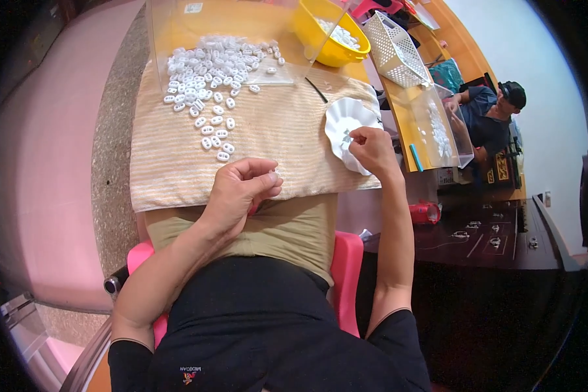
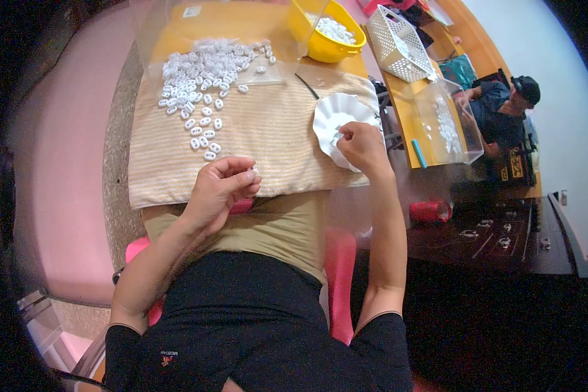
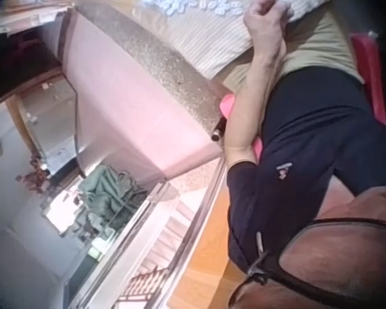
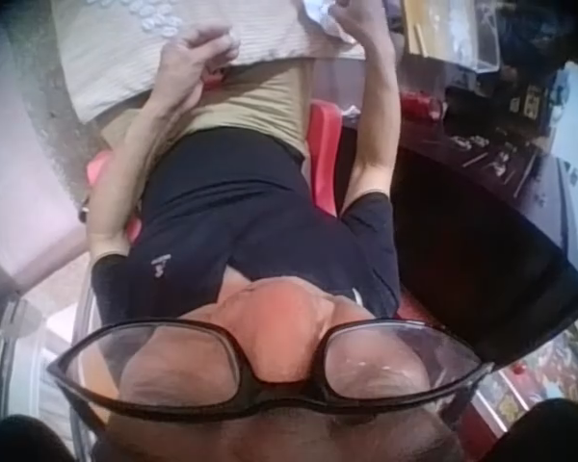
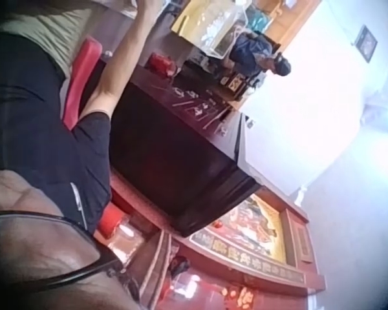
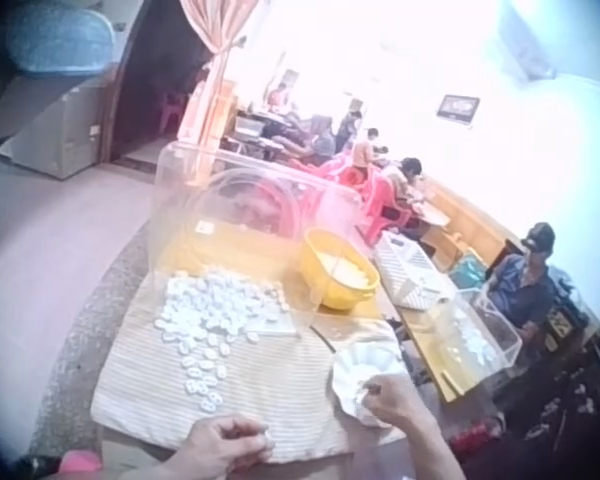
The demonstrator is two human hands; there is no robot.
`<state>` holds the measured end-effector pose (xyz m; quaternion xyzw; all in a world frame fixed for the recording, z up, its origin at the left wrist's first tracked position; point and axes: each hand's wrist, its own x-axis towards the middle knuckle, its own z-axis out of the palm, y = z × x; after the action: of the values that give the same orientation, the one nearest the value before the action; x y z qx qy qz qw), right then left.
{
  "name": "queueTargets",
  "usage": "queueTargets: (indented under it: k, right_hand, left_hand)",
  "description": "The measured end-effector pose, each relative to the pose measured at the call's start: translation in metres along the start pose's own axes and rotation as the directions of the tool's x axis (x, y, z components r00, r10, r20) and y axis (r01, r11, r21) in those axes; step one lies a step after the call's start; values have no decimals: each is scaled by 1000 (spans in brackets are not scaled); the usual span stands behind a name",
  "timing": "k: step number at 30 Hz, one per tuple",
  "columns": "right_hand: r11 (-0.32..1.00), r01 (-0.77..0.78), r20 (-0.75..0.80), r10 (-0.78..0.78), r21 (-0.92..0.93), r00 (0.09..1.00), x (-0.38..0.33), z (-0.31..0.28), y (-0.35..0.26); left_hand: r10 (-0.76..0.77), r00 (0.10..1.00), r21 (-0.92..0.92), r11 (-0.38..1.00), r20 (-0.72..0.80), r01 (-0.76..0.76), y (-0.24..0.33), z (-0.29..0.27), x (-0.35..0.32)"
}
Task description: Inspecting and sorting small white plastic components at a workshop workbench.
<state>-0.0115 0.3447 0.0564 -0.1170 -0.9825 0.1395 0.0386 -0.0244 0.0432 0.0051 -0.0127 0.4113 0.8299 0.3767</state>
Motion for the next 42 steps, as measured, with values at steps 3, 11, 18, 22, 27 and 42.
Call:
queueTargets:
  k: [3, 11, 18, 22, 27, 42]
  right_hand:
    - [977, 36, -64, -23, 211, 998, -12, 2, 7]
    - [664, 23, 62, -105, 748, 993, -42, 17, -43]
    - [515, -32, 168, -220, 857, 961, -52, 46, -76]
    - [461, -58, 199, -263, 886, 944, -53, 56, -88]
    - [487, -9, 157, -263, 873, 952, -51, 64, -92]
    - [478, 27, 118, -269, 878, 956, -48, 68, -94]
  left_hand:
    - [6, 1000, -7, 1000, 6, -6, -1, 1, 1]
    - [-2, 1000, -16, 1000, 5, 2, -3, 2, 0]
    - [12, 1000, -58, 998, 1, -12, -1, 3, 1]
    - [13, 1000, -81, 997, 14, -12, -1, -1, 2]
    - [-15, 1000, -104, 994, 16, 17, -1, -4, 5]
    - [-92, 995, -114, 990, -48, 86, 3, -4, 6]
